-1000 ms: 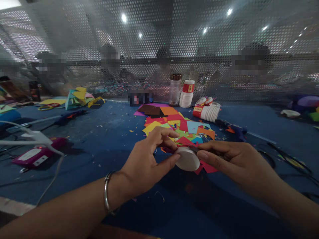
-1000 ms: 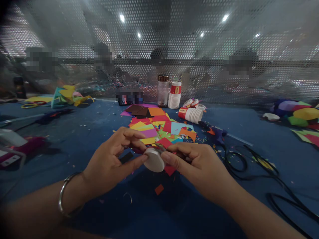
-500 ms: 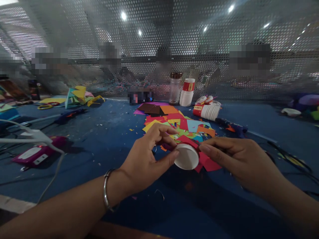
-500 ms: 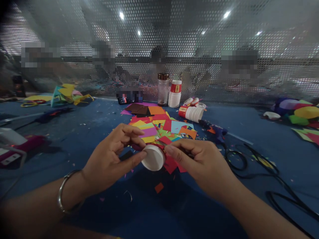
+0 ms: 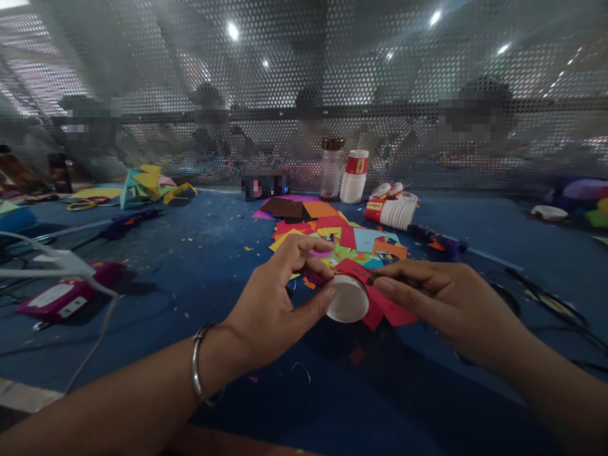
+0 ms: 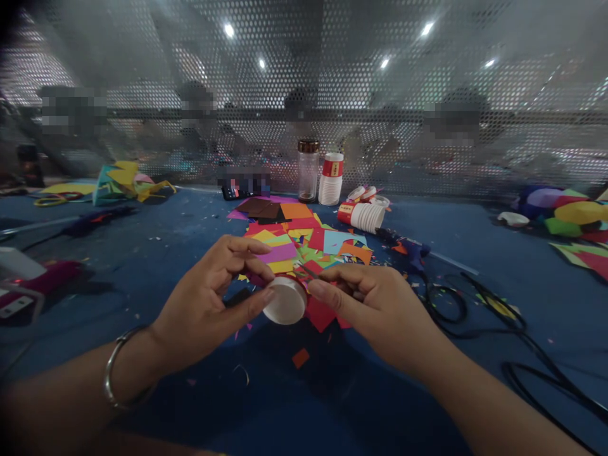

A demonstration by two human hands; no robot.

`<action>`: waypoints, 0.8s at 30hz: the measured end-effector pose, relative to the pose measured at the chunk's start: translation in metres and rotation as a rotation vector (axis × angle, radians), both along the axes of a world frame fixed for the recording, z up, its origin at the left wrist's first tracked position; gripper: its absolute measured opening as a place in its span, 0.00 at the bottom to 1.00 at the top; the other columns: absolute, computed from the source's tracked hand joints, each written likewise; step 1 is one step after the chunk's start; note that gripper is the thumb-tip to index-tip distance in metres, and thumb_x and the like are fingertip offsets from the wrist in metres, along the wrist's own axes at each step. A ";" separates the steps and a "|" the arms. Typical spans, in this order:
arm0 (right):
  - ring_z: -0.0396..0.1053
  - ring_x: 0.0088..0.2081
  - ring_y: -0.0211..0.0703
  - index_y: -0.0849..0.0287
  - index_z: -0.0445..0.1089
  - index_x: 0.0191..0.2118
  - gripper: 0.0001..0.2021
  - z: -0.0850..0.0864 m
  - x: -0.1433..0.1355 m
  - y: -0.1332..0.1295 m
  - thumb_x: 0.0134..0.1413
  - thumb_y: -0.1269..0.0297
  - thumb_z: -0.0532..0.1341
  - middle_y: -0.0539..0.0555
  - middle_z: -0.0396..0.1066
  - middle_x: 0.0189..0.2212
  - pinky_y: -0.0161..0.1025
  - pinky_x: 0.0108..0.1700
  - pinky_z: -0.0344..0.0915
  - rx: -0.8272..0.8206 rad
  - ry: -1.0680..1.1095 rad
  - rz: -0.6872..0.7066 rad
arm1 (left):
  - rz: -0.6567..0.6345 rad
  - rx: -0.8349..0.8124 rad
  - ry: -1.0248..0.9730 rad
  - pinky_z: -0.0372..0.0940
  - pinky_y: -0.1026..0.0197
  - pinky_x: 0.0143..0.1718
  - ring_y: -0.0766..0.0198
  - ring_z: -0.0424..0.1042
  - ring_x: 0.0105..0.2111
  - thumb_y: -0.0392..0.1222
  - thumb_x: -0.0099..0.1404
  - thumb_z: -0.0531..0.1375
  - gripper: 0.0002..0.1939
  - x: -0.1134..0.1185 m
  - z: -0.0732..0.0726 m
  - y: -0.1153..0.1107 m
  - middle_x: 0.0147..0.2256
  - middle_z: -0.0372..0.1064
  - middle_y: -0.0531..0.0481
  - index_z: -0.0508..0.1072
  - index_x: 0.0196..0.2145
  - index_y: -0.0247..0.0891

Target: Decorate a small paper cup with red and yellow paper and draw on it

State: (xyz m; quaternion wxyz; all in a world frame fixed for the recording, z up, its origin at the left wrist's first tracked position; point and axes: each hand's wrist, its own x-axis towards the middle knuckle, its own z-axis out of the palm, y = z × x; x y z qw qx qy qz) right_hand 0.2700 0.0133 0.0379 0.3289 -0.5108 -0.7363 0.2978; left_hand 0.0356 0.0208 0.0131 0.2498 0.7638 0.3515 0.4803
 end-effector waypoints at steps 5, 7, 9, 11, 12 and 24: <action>0.68 0.26 0.40 0.55 0.81 0.29 0.25 -0.001 0.000 -0.002 0.59 0.38 0.61 0.52 0.76 0.26 0.35 0.25 0.59 -0.049 -0.024 0.059 | -0.015 0.032 0.033 0.71 0.57 0.49 0.62 0.78 0.41 0.34 0.65 0.63 0.11 0.000 0.002 -0.002 0.38 0.77 0.51 0.70 0.44 0.40; 0.69 0.27 0.41 0.55 0.81 0.30 0.24 -0.001 -0.001 -0.003 0.60 0.39 0.61 0.52 0.77 0.27 0.35 0.25 0.59 -0.059 -0.021 0.067 | -0.025 0.039 0.039 0.72 0.59 0.48 0.63 0.78 0.40 0.34 0.65 0.63 0.09 0.000 0.001 -0.002 0.38 0.76 0.52 0.71 0.43 0.40; 0.70 0.28 0.41 0.54 0.82 0.32 0.23 -0.001 -0.001 -0.003 0.60 0.41 0.61 0.52 0.77 0.28 0.35 0.26 0.60 -0.060 -0.010 0.071 | -0.047 0.050 0.039 0.72 0.60 0.48 0.64 0.79 0.40 0.33 0.65 0.63 0.09 0.000 0.001 -0.003 0.38 0.76 0.52 0.71 0.42 0.41; 0.71 0.29 0.42 0.53 0.83 0.34 0.21 -0.001 -0.002 -0.003 0.60 0.42 0.61 0.52 0.78 0.29 0.35 0.27 0.63 -0.054 -0.003 0.081 | -0.067 0.065 0.033 0.72 0.62 0.48 0.65 0.79 0.40 0.32 0.65 0.64 0.10 -0.001 0.000 -0.003 0.38 0.76 0.52 0.71 0.42 0.41; 0.71 0.29 0.42 0.53 0.83 0.34 0.21 -0.001 -0.002 -0.003 0.61 0.42 0.61 0.52 0.78 0.29 0.35 0.28 0.63 -0.048 -0.006 0.087 | -0.073 0.074 0.032 0.72 0.62 0.47 0.65 0.79 0.40 0.31 0.65 0.64 0.10 -0.001 0.000 -0.003 0.38 0.76 0.52 0.71 0.43 0.41; 0.72 0.29 0.42 0.54 0.80 0.30 0.22 0.000 -0.002 -0.003 0.63 0.44 0.59 0.52 0.79 0.30 0.37 0.29 0.64 -0.029 -0.059 0.111 | -0.057 0.091 0.045 0.73 0.62 0.49 0.65 0.79 0.40 0.31 0.64 0.65 0.11 0.000 0.000 -0.002 0.38 0.77 0.51 0.72 0.42 0.41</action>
